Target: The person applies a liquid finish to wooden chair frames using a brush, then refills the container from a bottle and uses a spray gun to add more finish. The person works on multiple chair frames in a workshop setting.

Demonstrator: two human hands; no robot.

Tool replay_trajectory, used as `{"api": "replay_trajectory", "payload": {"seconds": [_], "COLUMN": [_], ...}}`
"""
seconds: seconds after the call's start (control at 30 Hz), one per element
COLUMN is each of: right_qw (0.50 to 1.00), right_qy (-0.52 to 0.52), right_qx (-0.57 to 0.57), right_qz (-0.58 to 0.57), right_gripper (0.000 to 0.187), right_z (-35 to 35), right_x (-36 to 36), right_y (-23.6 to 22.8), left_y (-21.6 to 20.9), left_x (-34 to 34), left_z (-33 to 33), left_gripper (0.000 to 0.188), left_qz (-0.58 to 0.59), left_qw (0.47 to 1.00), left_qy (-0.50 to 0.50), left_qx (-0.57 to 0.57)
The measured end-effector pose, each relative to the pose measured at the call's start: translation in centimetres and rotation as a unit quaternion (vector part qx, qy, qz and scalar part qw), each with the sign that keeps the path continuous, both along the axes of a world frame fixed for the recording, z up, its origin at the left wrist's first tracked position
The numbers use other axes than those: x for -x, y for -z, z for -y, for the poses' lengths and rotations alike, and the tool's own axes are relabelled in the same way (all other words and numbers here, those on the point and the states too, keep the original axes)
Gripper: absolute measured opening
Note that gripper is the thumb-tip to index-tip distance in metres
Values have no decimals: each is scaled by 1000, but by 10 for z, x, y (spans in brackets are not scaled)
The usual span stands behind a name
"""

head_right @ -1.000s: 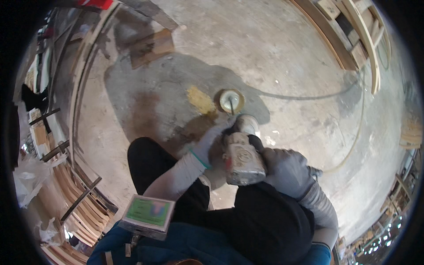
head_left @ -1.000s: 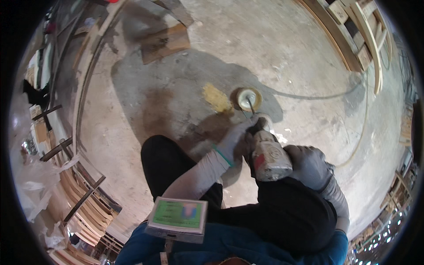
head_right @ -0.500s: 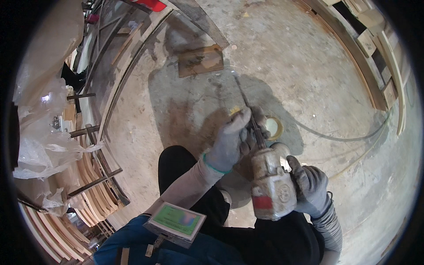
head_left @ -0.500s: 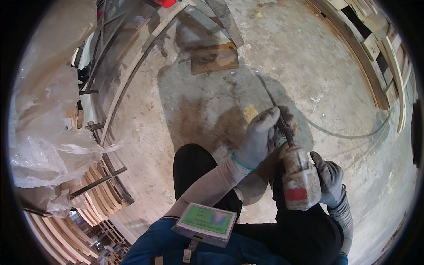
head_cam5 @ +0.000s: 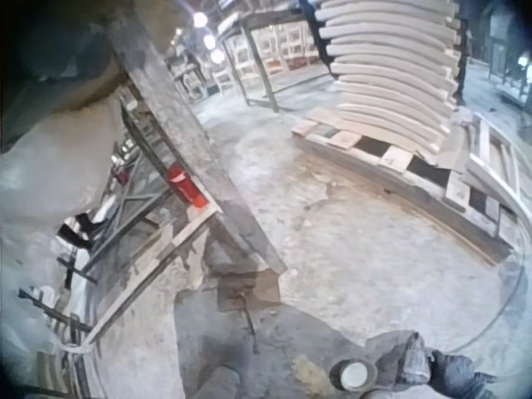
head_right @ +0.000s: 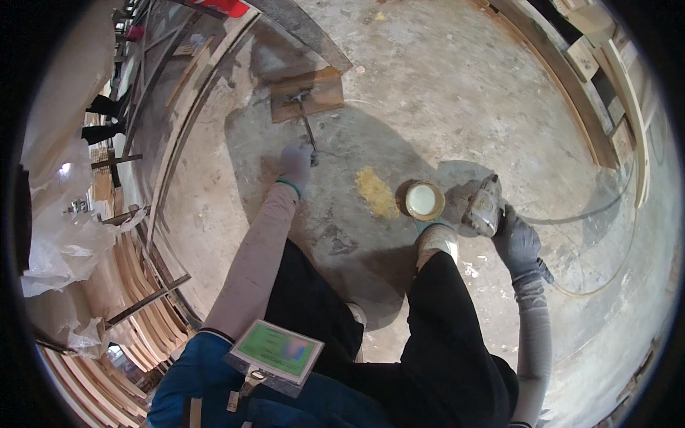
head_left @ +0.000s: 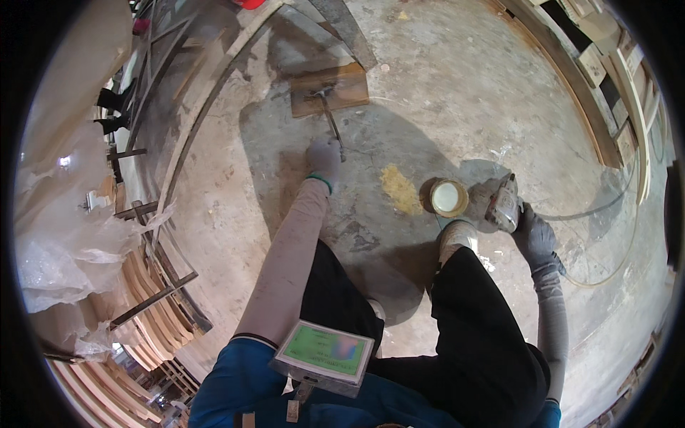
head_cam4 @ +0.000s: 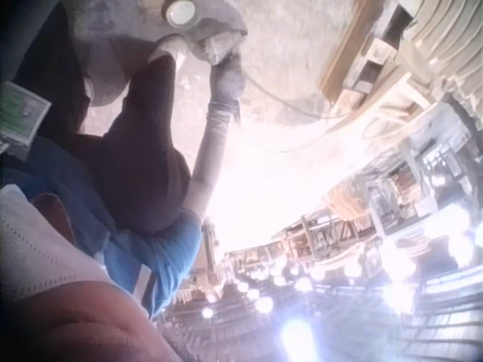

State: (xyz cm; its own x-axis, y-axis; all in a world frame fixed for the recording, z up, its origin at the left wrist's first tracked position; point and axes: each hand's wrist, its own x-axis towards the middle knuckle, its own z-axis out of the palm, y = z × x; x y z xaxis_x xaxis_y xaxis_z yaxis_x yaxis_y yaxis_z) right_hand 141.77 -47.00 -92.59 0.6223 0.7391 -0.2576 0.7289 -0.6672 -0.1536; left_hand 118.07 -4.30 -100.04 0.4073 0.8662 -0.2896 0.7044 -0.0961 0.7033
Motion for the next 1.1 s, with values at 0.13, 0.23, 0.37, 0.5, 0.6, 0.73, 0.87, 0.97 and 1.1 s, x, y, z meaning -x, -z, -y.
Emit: {"api": "replay_trajectory", "payload": {"seconds": [0.13, 0.23, 0.37, 0.5, 0.6, 0.73, 0.87, 0.97, 1.1], "right_qw": [996, 992, 968, 691, 806, 771, 688, 699, 604], "right_qy": [76, 66, 193, 386, 216, 253, 313, 270, 348], "right_qx": [0, -63, -163, -348, -255, -195, -188, -252, -271], "right_qz": [48, 81, -2, -502, -489, -551, -627, -612, -664], "right_gripper": [55, 68, 34, 32, 34, 47, 51, 45, 50], "right_z": [20, 39, 29, 1, -2, -21, -33, -24, -23], "right_x": [-24, -33, -27, 32, 77, 95, 96, 102, 85], "right_y": [24, 22, 4, 23, 51, 65, 47, 49, 18], "left_y": [9, -12, -3, 0, -7, -13, -19, -34, -26], "left_x": [-20, -39, -27, -14, -17, -16, -27, -39, -35], "left_z": [34, 89, 168, 242, 273, 271, 264, 260, 243], "left_gripper": [16, 23, 31, 31, 28, 21, 22, 22, 23], "left_qz": [117, 109, 181, 136, 148, 198, 178, 191, 239], "left_qw": [972, 950, 875, 826, 806, 764, 732, 758, 746], "left_qy": [-160, -165, -181, -196, -185, -151, -198, -112, -143], "left_qx": [125, 242, 411, 511, 543, 595, 628, 613, 604]}}
